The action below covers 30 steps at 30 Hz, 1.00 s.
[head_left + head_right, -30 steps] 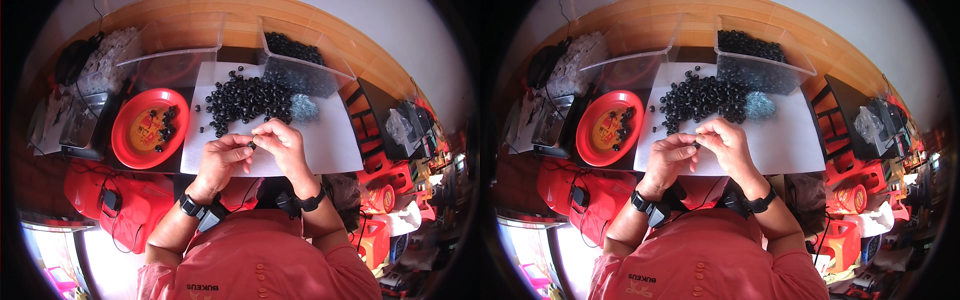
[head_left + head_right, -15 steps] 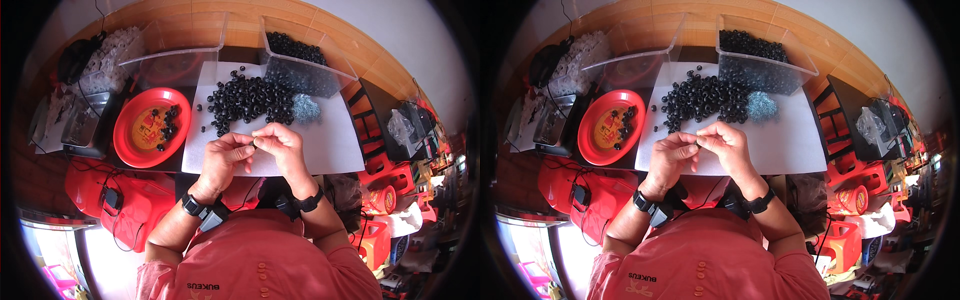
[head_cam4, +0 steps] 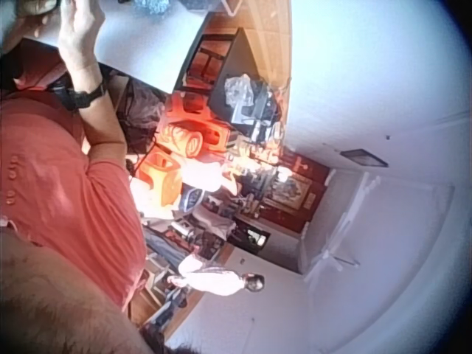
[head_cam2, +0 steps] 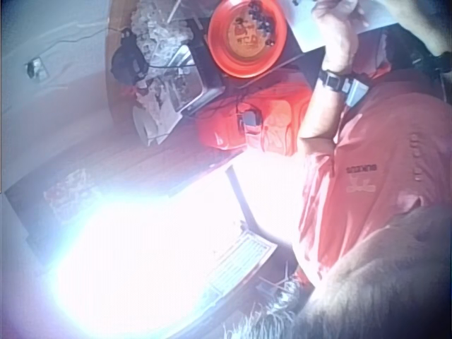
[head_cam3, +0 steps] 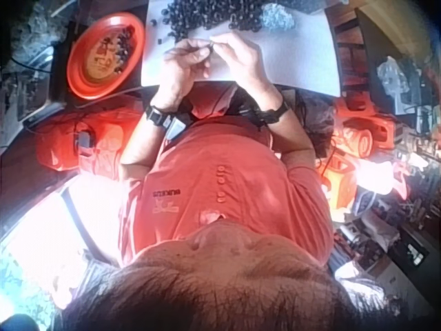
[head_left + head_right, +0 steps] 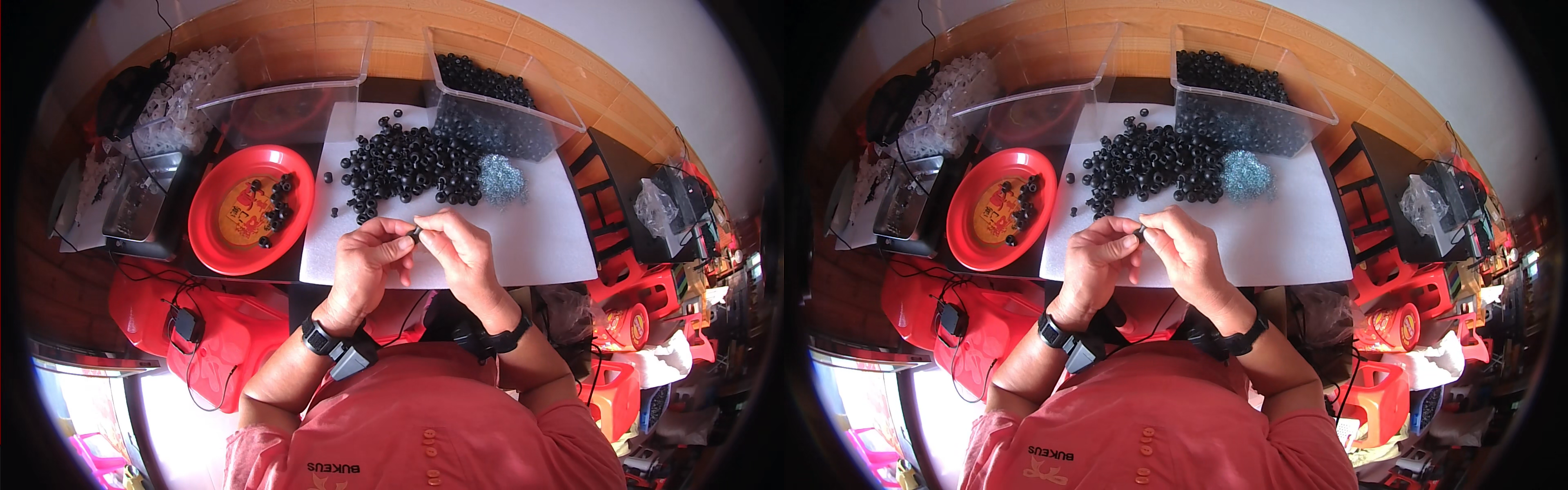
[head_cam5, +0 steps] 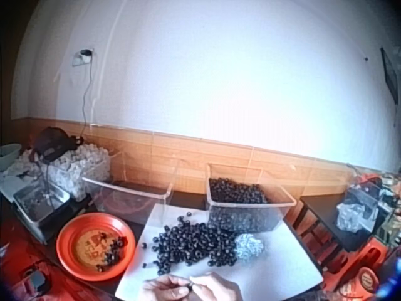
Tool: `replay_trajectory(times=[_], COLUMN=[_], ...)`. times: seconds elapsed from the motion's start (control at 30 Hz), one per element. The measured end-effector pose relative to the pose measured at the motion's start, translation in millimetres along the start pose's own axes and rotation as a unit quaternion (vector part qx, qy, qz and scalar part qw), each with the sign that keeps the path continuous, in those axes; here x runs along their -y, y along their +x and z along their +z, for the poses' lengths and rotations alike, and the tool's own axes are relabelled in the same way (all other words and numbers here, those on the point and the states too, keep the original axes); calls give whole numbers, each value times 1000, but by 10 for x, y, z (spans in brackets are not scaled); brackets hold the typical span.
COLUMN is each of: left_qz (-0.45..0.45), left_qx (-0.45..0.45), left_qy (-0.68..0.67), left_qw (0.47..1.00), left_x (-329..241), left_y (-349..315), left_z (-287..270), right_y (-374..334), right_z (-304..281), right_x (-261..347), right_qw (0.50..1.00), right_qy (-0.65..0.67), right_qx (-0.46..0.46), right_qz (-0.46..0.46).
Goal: Inspecting and sorting small black plastic manufacturing components.
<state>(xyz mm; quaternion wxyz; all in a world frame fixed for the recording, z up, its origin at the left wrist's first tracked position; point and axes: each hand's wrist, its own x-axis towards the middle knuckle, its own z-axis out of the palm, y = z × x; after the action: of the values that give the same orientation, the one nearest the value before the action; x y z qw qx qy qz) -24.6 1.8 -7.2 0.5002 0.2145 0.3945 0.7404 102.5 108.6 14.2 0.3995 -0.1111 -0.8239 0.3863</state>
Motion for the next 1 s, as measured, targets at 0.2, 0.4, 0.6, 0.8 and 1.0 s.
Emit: replay_trajectory(times=[0.2,0.4,0.6,0.8,1.0], left_qz=[6,16,7,4,6], left_qx=[-5,-5,2,10,17], left_qy=[7,8,9,13,-4], left_qw=[1000,1000,1000,1000,1000], left_x=[4,28,28,19,26], left_y=[-6,-17,-15,-9,-11], left_z=[19,15,2,-24,-15], right_y=[32,45,-29,-14,12], right_z=[-13,-1,7,19,-46], right_x=[2,2,-14,-116,-197], right_qw=[996,990,996,978,987], right_qy=[-73,-108,57,181,135], right_qx=[9,1,10,14,46], right_qz=[-44,-92,63,101,69])
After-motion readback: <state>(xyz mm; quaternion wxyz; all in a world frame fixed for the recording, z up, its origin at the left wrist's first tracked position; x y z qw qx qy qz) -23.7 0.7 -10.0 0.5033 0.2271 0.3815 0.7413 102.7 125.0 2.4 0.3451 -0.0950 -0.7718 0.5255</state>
